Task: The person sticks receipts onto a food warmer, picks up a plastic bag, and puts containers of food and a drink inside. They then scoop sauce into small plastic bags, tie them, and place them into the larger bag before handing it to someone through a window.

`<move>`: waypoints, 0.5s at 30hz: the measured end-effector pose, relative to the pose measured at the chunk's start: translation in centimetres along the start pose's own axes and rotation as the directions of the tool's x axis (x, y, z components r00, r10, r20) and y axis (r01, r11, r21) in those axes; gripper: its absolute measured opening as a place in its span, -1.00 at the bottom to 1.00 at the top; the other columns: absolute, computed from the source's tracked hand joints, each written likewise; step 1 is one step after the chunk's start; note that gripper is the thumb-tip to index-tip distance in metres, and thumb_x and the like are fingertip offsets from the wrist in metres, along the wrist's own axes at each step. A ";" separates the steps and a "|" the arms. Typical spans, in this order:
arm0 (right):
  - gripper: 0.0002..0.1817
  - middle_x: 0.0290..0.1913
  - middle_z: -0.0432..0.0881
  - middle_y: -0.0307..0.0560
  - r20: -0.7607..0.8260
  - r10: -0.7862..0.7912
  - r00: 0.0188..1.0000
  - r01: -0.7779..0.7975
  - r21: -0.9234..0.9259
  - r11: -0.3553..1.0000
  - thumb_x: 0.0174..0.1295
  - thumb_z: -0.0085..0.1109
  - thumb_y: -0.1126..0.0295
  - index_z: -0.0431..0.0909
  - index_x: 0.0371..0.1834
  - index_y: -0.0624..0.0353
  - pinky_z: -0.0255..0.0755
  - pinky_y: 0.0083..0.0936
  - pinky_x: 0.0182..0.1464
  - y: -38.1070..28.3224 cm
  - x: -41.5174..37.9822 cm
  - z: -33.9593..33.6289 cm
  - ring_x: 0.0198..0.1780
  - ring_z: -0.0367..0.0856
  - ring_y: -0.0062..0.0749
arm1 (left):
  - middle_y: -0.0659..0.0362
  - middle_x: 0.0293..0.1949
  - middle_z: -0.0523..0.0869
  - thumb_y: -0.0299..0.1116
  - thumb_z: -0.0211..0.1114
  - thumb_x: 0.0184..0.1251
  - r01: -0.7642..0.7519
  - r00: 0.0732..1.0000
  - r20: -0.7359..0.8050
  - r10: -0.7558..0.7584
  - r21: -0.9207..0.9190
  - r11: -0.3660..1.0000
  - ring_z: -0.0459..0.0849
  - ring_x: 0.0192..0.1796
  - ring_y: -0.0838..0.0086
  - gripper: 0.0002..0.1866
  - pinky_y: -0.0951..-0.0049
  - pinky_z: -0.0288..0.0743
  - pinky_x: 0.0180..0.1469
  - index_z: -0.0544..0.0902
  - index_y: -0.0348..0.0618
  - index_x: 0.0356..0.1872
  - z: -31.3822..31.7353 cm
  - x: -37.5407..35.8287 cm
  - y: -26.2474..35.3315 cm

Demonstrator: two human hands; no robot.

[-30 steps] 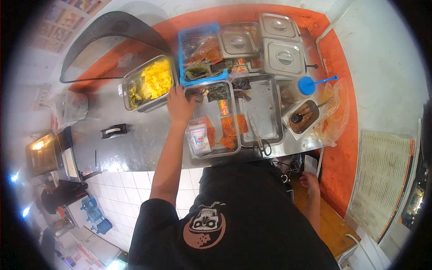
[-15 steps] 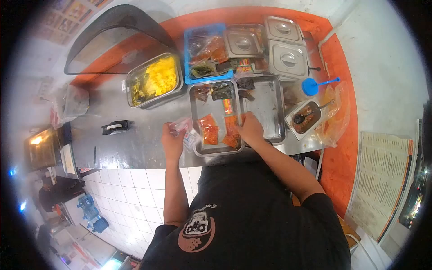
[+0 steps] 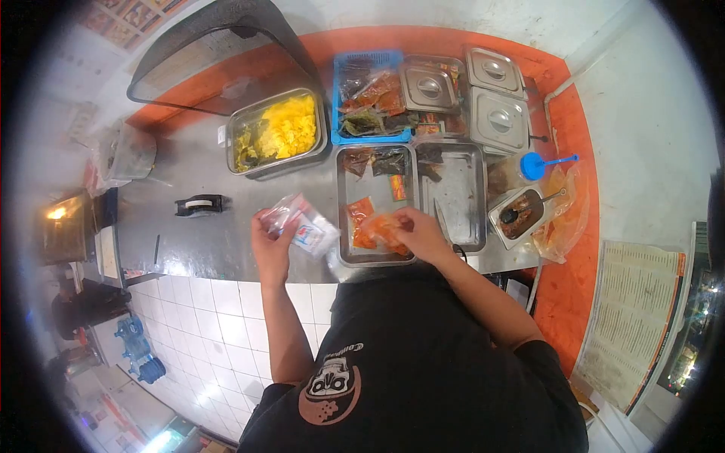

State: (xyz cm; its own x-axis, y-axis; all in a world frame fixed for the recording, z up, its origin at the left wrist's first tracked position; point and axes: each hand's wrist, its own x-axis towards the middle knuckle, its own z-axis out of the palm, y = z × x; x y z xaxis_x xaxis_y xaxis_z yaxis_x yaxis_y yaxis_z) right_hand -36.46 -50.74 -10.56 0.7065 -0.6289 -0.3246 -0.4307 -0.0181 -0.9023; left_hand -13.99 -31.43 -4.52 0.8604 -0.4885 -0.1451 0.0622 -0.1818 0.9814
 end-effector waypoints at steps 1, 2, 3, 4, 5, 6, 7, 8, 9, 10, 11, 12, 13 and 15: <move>-0.62 -0.17 0.66 0.06 -0.028 -0.034 0.999 0.032 -0.069 0.997 0.10 0.38 0.24 0.61 -0.07 0.21 0.51 -0.34 -0.07 0.1 0.0 0.7 -0.14 0.65 -0.17 | 0.09 0.00 0.58 -0.63 0.36 0.20 0.048 0.997 0.065 -0.043 -0.071 0.996 0.63 0.00 0.42 -0.50 0.45 0.57 0.00 0.38 -0.22 0.13 0.7 0.1 0.3; -0.58 -0.10 0.64 0.06 -0.055 -0.073 0.996 0.065 -0.138 0.988 0.12 0.39 0.23 0.60 -0.02 0.23 0.50 -0.40 -0.04 0.1 0.1 1.1 -0.10 0.64 -0.23 | 0.09 0.00 0.58 -0.63 0.36 0.20 0.041 0.997 0.063 -0.037 -0.072 0.997 0.63 0.00 0.42 -0.50 0.45 0.57 0.00 0.38 -0.22 0.13 1.3 0.1 0.2; -0.58 -0.10 0.64 0.06 -0.057 -0.081 0.995 0.072 -0.137 0.988 0.12 0.39 0.23 0.60 -0.02 0.23 0.50 -0.40 -0.04 0.1 0.3 1.3 -0.10 0.64 -0.23 | 0.08 0.01 0.60 -0.63 0.37 0.18 0.058 0.990 0.137 -0.040 -0.131 0.990 0.63 0.02 0.42 -0.48 0.44 0.55 0.03 0.38 -0.21 0.14 2.0 0.2 0.0; -0.57 -0.05 0.62 0.05 -0.049 -0.064 0.997 0.064 -0.009 0.998 0.16 0.37 0.25 0.58 0.02 0.25 0.48 -0.44 -0.01 -0.4 0.4 1.3 -0.06 0.62 -0.28 | 0.08 0.02 0.62 -0.63 0.37 0.16 0.079 0.977 0.212 -0.038 -0.188 0.979 0.63 0.04 0.42 -0.47 0.42 0.54 0.07 0.38 -0.19 0.15 2.8 0.2 0.3; -0.56 0.00 0.60 0.05 -0.040 -0.047 0.998 0.052 0.120 0.991 0.19 0.35 0.26 0.56 0.07 0.26 0.47 -0.48 0.01 -0.7 0.5 1.3 -0.02 0.60 -0.32 | 0.08 0.02 0.62 -0.63 0.37 0.16 0.074 0.976 0.215 -0.032 -0.188 0.979 0.63 0.04 0.42 -0.47 0.42 0.54 0.07 0.38 -0.19 0.15 3.5 0.1 0.7; -0.56 0.00 0.60 0.05 -0.046 -0.049 0.998 0.054 0.120 0.991 0.19 0.35 0.26 0.56 0.07 0.26 0.47 -0.48 0.01 -1.1 0.6 1.2 -0.02 0.60 -0.32 | 0.06 0.00 0.64 -0.66 0.37 0.15 0.126 0.950 0.306 -0.056 -0.213 0.969 0.65 0.03 0.42 -0.42 0.43 0.57 0.05 0.35 -0.19 0.20 4.2 -0.1 1.1; -0.59 -0.02 0.60 0.01 -0.050 -0.098 0.994 0.107 0.217 0.970 0.21 0.32 0.29 0.56 0.08 0.25 0.46 -0.49 0.01 -2.5 0.3 0.9 -0.04 0.59 -0.36 | 0.05 -0.02 0.67 -0.70 0.37 0.14 0.182 0.914 0.398 -0.078 -0.231 0.956 0.68 0.02 0.41 -0.36 0.45 0.60 0.03 0.31 -0.18 0.24 4.9 -0.2 1.5; -0.61 -0.03 0.61 -0.02 -0.060 -0.145 0.988 0.157 0.310 0.938 0.24 0.29 0.33 0.55 0.10 0.25 0.46 -0.51 0.00 -3.9 0.1 0.6 -0.05 0.59 -0.40 | 0.05 -0.02 0.67 -0.70 0.37 0.14 0.182 0.910 0.407 -0.076 -0.230 0.956 0.68 0.02 0.41 -0.36 0.45 0.60 0.03 0.31 -0.18 0.24 5.4 -0.3 1.4; -0.61 -0.03 0.61 -0.02 -0.070 -0.143 0.987 0.158 0.309 0.938 0.24 0.29 0.33 0.55 0.10 0.25 0.46 -0.51 0.00 -5.1 0.0 0.3 -0.05 0.59 -0.40 | 0.03 -0.01 0.68 -0.70 0.37 0.14 0.201 0.878 0.473 -0.071 -0.231 0.952 0.69 0.02 0.41 -0.34 0.44 0.61 0.02 0.30 -0.18 0.26 5.9 -0.4 1.2; -0.65 -0.04 0.61 -0.05 -0.079 -0.224 0.971 0.238 0.333 0.912 0.25 0.27 0.36 0.57 0.07 0.25 0.46 -0.52 -0.01 -6.3 -0.1 -0.1 -0.05 0.58 -0.43 | 0.00 0.00 0.69 -0.71 0.37 0.14 0.221 0.842 0.535 -0.066 -0.230 0.948 0.69 0.02 0.40 -0.32 0.44 0.61 0.02 0.28 -0.18 0.28 6.4 -0.5 1.0; -0.69 -0.05 0.61 -0.08 -0.089 -0.305 0.948 0.316 0.357 0.879 0.26 0.24 0.38 0.59 0.04 0.25 0.46 -0.52 -0.01 -7.0 0.1 -0.4 -0.05 0.58 -0.46 | -0.01 0.00 0.70 -0.72 0.37 0.13 0.236 0.832 0.550 -0.074 -0.228 0.945 0.70 0.00 0.42 -0.30 0.43 0.62 0.01 0.26 -0.20 0.29 6.9 -0.7 1.0; -0.69 -0.05 0.61 -0.08 -0.094 -0.305 0.948 0.318 0.355 0.879 0.26 0.24 0.38 0.59 0.04 0.25 0.46 -0.52 -0.01 -7.1 0.4 -1.0 -0.05 0.58 -0.46 | -0.01 0.00 0.70 -0.72 0.37 0.13 0.235 0.829 0.554 -0.072 -0.228 0.945 0.70 0.00 0.42 -0.30 0.43 0.62 0.01 0.26 -0.20 0.29 7.1 -0.7 0.9; -0.73 -0.07 0.62 -0.13 0.037 -0.363 0.931 0.339 0.278 0.899 0.27 0.23 0.41 0.61 0.01 0.23 0.46 -0.54 0.00 -7.1 0.7 -1.7 -0.09 0.58 -0.50 | 0.00 -0.02 0.71 -0.71 0.38 0.12 0.254 0.808 0.582 -0.095 -0.198 0.947 0.71 -0.02 0.43 -0.29 0.44 0.62 0.01 0.26 -0.21 0.30 7.3 -0.8 0.8; -0.78 -0.09 0.62 -0.19 0.172 -0.403 0.899 0.368 0.201 0.908 0.28 0.21 0.45 0.64 -0.02 0.22 0.46 -0.55 0.00 -7.0 0.9 -2.2 -0.12 0.58 -0.53 | 0.00 -0.04 0.73 -0.70 0.39 0.11 0.271 0.785 0.609 -0.116 -0.168 0.948 0.71 -0.04 0.45 -0.28 0.44 0.62 0.00 0.26 -0.22 0.31 7.5 -0.6 0.6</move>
State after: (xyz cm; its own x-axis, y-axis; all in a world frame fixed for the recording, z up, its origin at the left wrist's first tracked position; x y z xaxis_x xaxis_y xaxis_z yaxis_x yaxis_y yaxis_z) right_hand -34.06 -52.91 -3.95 0.9051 -0.4246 0.0231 -0.0177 -0.0919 -0.9956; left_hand -18.21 -37.65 -4.79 0.3601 -0.8818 -0.3044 0.3769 -0.1610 0.9122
